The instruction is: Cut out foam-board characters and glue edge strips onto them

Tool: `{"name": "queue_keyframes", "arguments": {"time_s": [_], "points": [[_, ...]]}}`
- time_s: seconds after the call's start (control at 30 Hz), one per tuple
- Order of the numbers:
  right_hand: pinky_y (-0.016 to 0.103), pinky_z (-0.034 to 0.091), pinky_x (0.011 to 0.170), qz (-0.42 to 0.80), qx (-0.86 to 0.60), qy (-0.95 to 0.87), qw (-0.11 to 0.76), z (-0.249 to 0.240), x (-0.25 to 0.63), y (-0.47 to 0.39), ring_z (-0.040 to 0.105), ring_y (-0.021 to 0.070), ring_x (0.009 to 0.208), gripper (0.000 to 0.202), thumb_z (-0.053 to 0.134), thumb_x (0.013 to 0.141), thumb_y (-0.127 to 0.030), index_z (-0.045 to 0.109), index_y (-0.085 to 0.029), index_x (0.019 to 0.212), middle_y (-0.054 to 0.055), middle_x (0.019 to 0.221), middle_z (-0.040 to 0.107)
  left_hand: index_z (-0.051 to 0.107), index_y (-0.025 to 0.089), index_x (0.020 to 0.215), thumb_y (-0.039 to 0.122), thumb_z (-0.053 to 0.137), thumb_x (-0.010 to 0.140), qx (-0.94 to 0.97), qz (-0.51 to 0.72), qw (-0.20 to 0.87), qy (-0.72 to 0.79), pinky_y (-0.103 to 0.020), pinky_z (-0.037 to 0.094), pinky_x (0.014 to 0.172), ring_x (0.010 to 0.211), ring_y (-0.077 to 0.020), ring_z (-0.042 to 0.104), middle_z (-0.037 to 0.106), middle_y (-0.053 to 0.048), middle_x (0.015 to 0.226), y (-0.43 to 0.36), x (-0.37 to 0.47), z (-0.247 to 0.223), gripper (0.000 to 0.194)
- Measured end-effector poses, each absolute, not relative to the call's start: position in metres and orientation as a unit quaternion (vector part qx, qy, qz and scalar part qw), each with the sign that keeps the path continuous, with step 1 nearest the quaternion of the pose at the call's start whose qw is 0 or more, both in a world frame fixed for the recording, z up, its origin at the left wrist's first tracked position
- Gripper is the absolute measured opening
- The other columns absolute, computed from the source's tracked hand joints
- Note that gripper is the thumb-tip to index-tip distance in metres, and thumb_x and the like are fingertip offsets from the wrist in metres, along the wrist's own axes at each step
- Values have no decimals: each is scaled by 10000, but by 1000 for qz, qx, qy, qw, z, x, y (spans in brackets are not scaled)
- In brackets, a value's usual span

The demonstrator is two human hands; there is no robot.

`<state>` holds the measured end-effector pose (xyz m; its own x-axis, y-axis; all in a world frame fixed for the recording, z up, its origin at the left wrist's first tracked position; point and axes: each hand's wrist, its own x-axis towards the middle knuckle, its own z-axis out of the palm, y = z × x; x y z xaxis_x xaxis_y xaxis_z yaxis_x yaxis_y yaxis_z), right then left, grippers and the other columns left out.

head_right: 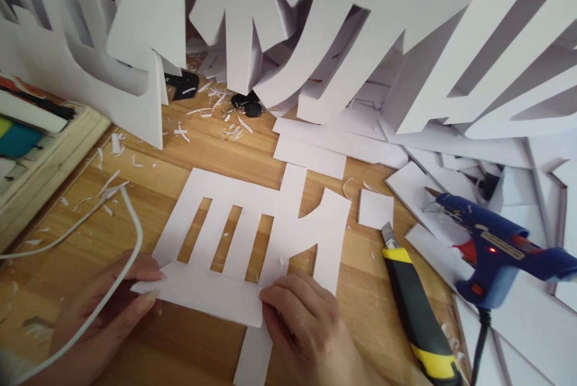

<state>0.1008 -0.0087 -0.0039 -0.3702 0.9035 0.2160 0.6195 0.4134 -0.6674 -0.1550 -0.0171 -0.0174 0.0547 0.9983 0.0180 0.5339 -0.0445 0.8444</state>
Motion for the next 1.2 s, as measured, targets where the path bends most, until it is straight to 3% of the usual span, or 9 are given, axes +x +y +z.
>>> {"name": "queue_keyframes", "arguments": {"time_s": [0.73, 1.2], "points": [[197, 521, 565, 248, -476, -799, 270, -5, 102, -8, 623, 119, 658, 188, 419, 842, -94, 584, -181, 818, 30, 710, 645, 605, 271, 793, 325, 597, 742, 598, 345, 344, 636, -202, 450, 426, 473, -105, 547, 571, 33, 653, -15, -147, -10, 75], [209, 523, 568, 248, -475, -801, 267, -4, 102, -8, 632, 129, 679, 188, 414, 847, -99, 583, -176, 819, 40, 727, 652, 597, 256, 860, 248, 600, 739, 620, 330, 363, 612, -198, 487, 452, 534, -112, 583, 586, 13, 766, -20, -159, -20, 122]]}}
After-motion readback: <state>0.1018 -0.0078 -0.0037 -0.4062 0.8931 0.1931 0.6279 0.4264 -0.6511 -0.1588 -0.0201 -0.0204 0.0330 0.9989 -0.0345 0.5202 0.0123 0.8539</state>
